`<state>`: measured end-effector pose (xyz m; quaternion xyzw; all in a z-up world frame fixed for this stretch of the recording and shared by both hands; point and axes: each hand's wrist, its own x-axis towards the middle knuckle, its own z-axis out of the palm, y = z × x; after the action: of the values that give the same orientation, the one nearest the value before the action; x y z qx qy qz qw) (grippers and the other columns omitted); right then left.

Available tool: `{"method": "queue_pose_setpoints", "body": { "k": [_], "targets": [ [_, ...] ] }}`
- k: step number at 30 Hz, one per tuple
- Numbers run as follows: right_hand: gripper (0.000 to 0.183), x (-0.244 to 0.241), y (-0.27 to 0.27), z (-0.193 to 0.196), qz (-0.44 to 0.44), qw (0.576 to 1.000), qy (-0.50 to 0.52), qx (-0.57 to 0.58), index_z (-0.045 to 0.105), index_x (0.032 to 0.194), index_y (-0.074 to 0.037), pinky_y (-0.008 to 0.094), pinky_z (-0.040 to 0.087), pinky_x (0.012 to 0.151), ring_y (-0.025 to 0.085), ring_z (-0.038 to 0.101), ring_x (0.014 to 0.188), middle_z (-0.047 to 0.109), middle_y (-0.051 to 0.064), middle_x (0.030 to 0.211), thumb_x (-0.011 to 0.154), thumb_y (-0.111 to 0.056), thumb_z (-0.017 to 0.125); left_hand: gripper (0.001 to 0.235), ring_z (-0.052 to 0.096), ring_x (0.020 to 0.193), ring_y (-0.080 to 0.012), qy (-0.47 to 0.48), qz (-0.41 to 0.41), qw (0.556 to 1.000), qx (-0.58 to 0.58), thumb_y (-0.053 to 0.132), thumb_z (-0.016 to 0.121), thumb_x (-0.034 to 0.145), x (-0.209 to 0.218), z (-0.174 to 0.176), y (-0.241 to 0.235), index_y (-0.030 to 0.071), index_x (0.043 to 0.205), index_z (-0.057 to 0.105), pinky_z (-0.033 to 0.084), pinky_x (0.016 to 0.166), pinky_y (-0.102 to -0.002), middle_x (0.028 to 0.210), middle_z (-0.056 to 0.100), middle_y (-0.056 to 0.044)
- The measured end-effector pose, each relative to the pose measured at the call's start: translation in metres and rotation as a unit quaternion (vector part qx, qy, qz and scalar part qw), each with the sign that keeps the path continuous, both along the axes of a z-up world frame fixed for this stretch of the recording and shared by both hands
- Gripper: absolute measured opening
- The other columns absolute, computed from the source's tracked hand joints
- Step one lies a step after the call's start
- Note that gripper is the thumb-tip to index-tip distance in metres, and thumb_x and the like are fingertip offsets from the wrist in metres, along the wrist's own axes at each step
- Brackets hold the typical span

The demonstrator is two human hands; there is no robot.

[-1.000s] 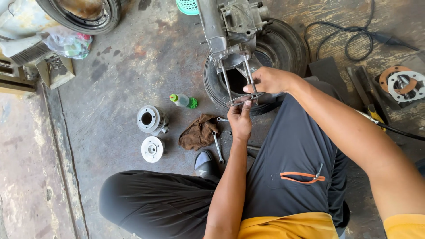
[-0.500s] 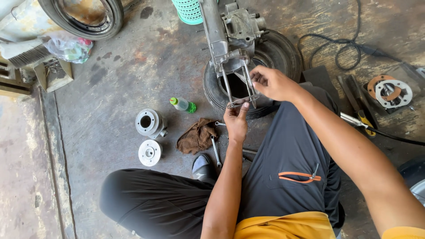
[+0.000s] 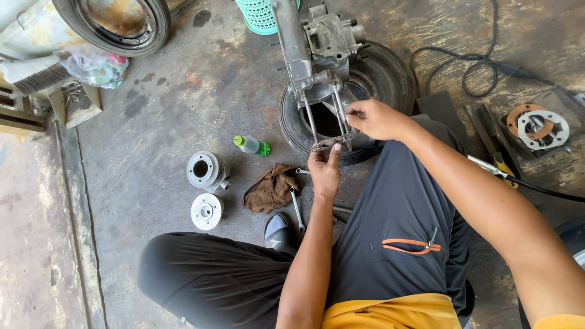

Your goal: The person sits on the floor and uses a wrench to tighten bolts on a metal engine component resting on a tire. They then place a gasket onto the component and continue to adjust and tighten the bolts with the wrench.

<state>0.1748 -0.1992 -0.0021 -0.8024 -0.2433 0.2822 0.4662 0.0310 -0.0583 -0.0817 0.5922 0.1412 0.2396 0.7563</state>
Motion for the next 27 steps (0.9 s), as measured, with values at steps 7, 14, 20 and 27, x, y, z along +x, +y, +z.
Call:
{"method": "queue_pose_setpoints", "body": {
  "k": [7, 14, 20, 27],
  "targets": [
    [0.015, -0.003, 0.003, -0.013, -0.027, 0.998, 0.028, 0.040, 0.076, 0.100, -0.010, 0.031, 0.051, 0.059, 0.016, 0.067, 0.067, 0.073, 0.008, 0.074, 0.095, -0.019, 0.064, 0.013, 0.072, 0.089, -0.0131, 0.001, 0.003, 1.000, 0.006, 0.005, 0.074, 0.095, -0.001, 0.002, -0.002, 0.005, 0.104, 0.065, 0.058, 0.082, -0.027, 0.100, 0.075, -0.010],
    [0.017, -0.010, -0.003, -0.006, -0.015, 0.998, 0.041, 0.053, 0.076, 0.104, -0.009, 0.031, 0.056, 0.071, 0.017, 0.074, 0.076, 0.076, 0.010, 0.088, 0.096, -0.020, 0.066, 0.014, 0.072, 0.087, -0.0129, 0.009, 0.015, 1.000, 0.015, 0.006, 0.075, 0.094, 0.000, -0.005, 0.001, 0.007, 0.104, 0.065, 0.057, 0.077, -0.024, 0.099, 0.075, -0.008],
    [0.018, -0.011, -0.004, -0.006, -0.008, 0.998, 0.034, 0.052, 0.076, 0.105, -0.007, 0.032, 0.057, 0.071, 0.018, 0.076, 0.078, 0.076, 0.010, 0.091, 0.096, -0.019, 0.066, 0.014, 0.073, 0.087, -0.0131, 0.006, 0.012, 1.000, 0.020, 0.006, 0.075, 0.094, -0.001, 0.003, 0.000, 0.006, 0.104, 0.065, 0.057, 0.076, -0.024, 0.099, 0.076, -0.009],
    [0.017, -0.009, -0.005, -0.012, -0.012, 0.998, 0.036, 0.056, 0.076, 0.103, -0.010, 0.030, 0.056, 0.069, 0.016, 0.075, 0.078, 0.075, 0.008, 0.089, 0.095, -0.023, 0.068, 0.014, 0.073, 0.087, -0.0144, 0.011, 0.013, 1.000, 0.022, 0.006, 0.075, 0.094, -0.001, 0.008, 0.000, 0.006, 0.103, 0.065, 0.056, 0.075, -0.024, 0.099, 0.076, -0.010]
  ]
}}
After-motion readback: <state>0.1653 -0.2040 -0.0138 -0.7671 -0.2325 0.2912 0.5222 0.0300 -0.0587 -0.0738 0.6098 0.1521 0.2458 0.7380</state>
